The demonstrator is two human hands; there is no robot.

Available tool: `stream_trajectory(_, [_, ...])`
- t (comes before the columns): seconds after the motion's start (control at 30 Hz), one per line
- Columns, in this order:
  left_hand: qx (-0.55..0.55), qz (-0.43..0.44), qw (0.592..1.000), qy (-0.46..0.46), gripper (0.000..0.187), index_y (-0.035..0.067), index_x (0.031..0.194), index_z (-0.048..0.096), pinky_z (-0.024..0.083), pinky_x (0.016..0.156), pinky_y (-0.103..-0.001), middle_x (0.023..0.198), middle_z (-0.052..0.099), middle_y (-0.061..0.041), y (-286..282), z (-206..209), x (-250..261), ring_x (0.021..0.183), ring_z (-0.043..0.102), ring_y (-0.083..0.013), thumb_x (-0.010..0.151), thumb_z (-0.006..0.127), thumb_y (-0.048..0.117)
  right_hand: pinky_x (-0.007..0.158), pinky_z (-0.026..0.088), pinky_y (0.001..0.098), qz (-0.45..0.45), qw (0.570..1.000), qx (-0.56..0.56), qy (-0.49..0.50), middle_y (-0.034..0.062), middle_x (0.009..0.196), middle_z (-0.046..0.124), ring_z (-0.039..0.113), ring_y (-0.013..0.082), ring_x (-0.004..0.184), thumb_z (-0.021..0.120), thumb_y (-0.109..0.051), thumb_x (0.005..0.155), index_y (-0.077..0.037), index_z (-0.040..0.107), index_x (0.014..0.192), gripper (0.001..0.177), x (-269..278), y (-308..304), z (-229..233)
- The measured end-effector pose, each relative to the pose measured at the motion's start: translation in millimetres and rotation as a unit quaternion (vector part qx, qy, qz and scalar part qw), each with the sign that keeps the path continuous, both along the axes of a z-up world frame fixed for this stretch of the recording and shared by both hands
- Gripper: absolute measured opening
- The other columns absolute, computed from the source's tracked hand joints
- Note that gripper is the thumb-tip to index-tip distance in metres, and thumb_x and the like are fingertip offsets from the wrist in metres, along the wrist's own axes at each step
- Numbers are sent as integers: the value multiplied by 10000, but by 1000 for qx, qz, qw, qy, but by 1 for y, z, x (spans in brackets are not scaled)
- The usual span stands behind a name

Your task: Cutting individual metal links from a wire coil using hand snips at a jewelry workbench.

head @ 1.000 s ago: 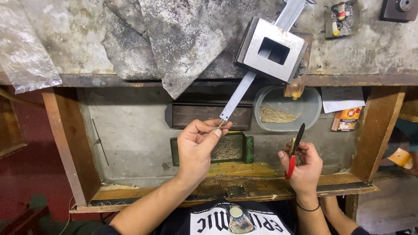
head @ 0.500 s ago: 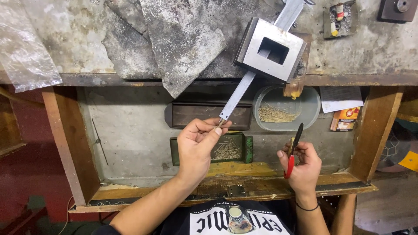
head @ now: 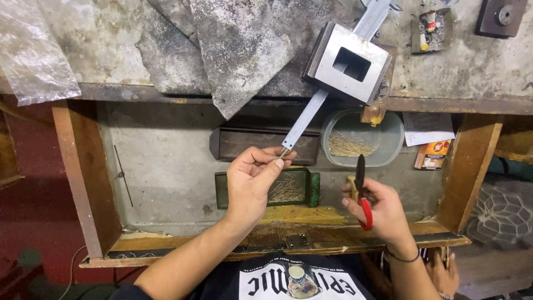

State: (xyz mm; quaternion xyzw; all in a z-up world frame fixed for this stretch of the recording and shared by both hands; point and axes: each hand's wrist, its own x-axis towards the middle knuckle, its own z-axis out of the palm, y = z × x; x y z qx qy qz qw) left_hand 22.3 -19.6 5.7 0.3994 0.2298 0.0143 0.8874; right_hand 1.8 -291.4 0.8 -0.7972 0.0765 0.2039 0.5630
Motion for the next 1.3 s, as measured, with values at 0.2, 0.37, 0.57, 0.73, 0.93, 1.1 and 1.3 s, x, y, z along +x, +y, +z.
stream_trajectory(0.2, [1,-5,1000,0,89,-91,855,597,644,846,-367,1038,720,-338,1,2,1,969,755,-333,860,686,-97,568,536,322,150,988,14,9,83,568,693,603,145,560,893,-78,671,-19,716,767,210,38,11,6])
stream_trajectory(0.37, [2,-9,1000,2,85,-94,858,598,646,848,-362,1050,721,-340,2,2,1,970,756,-332,864,682,-102,566,496,336,234,971,-12,40,90,550,644,569,182,554,930,-210,646,-33,671,722,324,50,12,3])
stream_trajectory(0.57, [-2,-15,1000,2,86,-97,864,596,647,858,-366,1072,713,-342,2,-3,0,989,751,-343,861,681,-106,597,480,349,281,957,-21,70,81,558,601,551,211,577,916,-246,676,-37,674,727,324,66,19,9])
stream_trajectory(0.73, [0,-20,1000,4,86,-95,869,594,648,863,-369,1074,711,-338,4,1,2,995,749,-351,863,679,-106,579,476,347,306,949,-13,70,67,566,575,547,196,587,918,-266,694,-46,660,738,342,72,24,11])
stream_trajectory(0.93, [3,-27,1000,10,94,-94,871,590,648,874,-372,1074,707,-346,4,-2,2,989,753,-337,853,681,-110,562,471,335,317,944,2,95,79,553,602,542,199,564,900,-248,715,-32,663,731,321,80,36,16])
stream_trajectory(1.1, [18,-40,999,7,77,-90,867,606,643,878,-374,1071,718,-332,5,4,3,998,752,-331,857,682,-93,581,488,335,333,937,1,109,77,562,612,565,215,558,887,-291,732,-32,708,756,315,86,41,19])
stream_trajectory(1.3, [29,-30,999,1,81,-88,863,604,641,871,-384,1063,718,-337,3,2,2,992,750,-322,859,686,-88,575,491,327,347,933,11,91,61,572,603,568,183,581,892,-266,727,-34,694,760,307,92,39,15])
